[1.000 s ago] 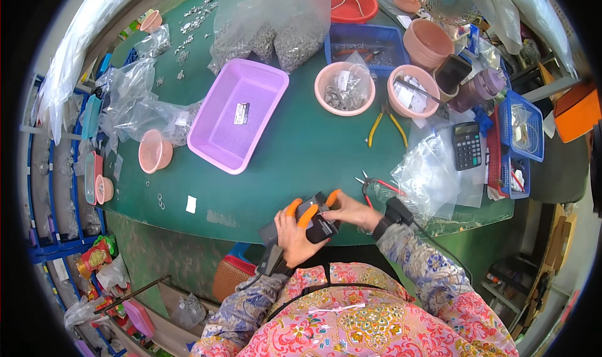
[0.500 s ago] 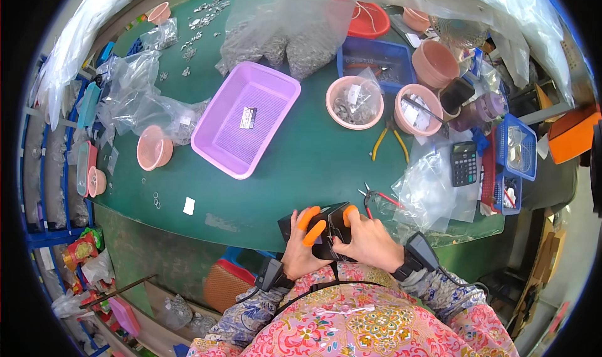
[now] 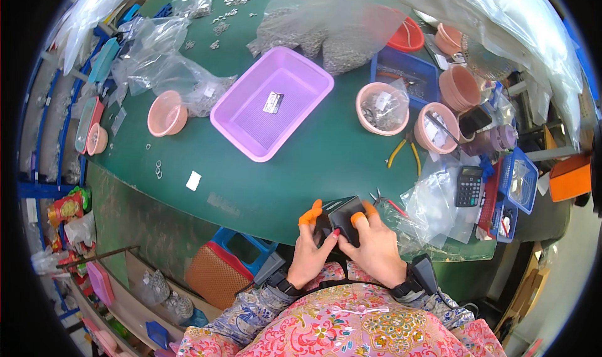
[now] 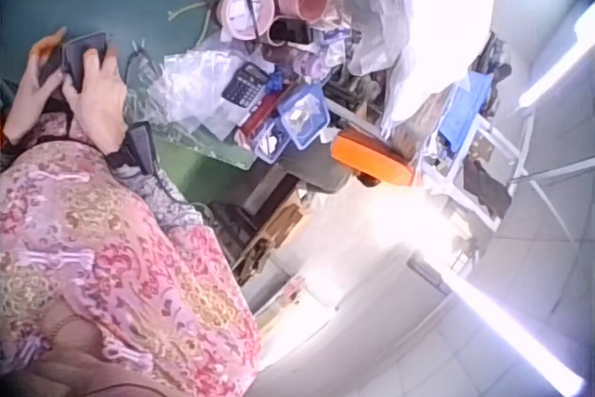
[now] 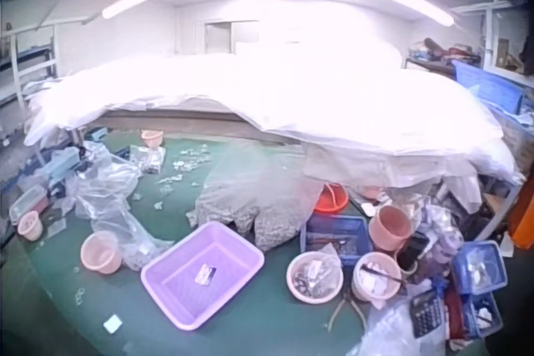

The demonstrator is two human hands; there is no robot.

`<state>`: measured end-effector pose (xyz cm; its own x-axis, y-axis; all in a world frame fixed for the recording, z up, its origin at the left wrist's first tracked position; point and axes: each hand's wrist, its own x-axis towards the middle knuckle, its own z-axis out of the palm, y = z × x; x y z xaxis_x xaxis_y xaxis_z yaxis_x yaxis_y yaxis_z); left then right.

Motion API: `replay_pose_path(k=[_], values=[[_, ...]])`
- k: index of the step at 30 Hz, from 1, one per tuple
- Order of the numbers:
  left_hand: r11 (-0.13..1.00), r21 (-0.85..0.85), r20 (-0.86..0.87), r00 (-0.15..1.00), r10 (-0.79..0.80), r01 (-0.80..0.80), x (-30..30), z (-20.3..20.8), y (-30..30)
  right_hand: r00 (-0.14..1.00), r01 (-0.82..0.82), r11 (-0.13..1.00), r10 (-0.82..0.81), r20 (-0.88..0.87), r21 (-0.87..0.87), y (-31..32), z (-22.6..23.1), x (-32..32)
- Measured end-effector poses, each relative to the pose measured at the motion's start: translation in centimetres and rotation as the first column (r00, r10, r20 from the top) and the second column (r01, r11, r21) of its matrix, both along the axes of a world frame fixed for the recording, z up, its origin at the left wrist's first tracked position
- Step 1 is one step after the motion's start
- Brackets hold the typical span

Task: The recorder gathers metal ring parts into a small plastic bag and then inspects a black device box.

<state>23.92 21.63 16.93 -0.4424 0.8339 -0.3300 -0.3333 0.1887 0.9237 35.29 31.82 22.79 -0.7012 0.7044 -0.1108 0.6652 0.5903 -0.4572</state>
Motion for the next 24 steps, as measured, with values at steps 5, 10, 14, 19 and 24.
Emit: replay_pose_path(k=[5,10,14,19,24], values=[[0.999,-0.021,-0.107,0.993,0.040,-0.042,0.6,0.1,-0.6,0.964,-0.088,0.994,0.070,-0.257,-0.058,0.1,-0.2,0.0],[0.989,-0.148,-0.264,0.964,-0.016,-0.024,0.3,0.9,-0.1,0.929,-0.123,0.991,0.135,-0.345,0.056,-0.4,-1.2,0.5],[0.991,-0.129,-0.049,0.999,0.019,-0.025,-0.5,0.4,-0.8,0.913,-0.131,0.970,0.038,-0.406,-0.204,-0.8,-1.6,0.9],[0.998,0.002,0.191,0.980,0.055,-0.057,-1.5,-0.8,-2.6,0.869,-0.309,0.941,0.219,-0.444,-0.139,-0.5,-1.8,1.5],[0.994,0.063,0.212,0.974,0.076,-0.091,-0.5,0.4,-2.1,0.878,-0.310,0.947,0.253,-0.407,-0.081,-0.6,-1.8,1.3]])
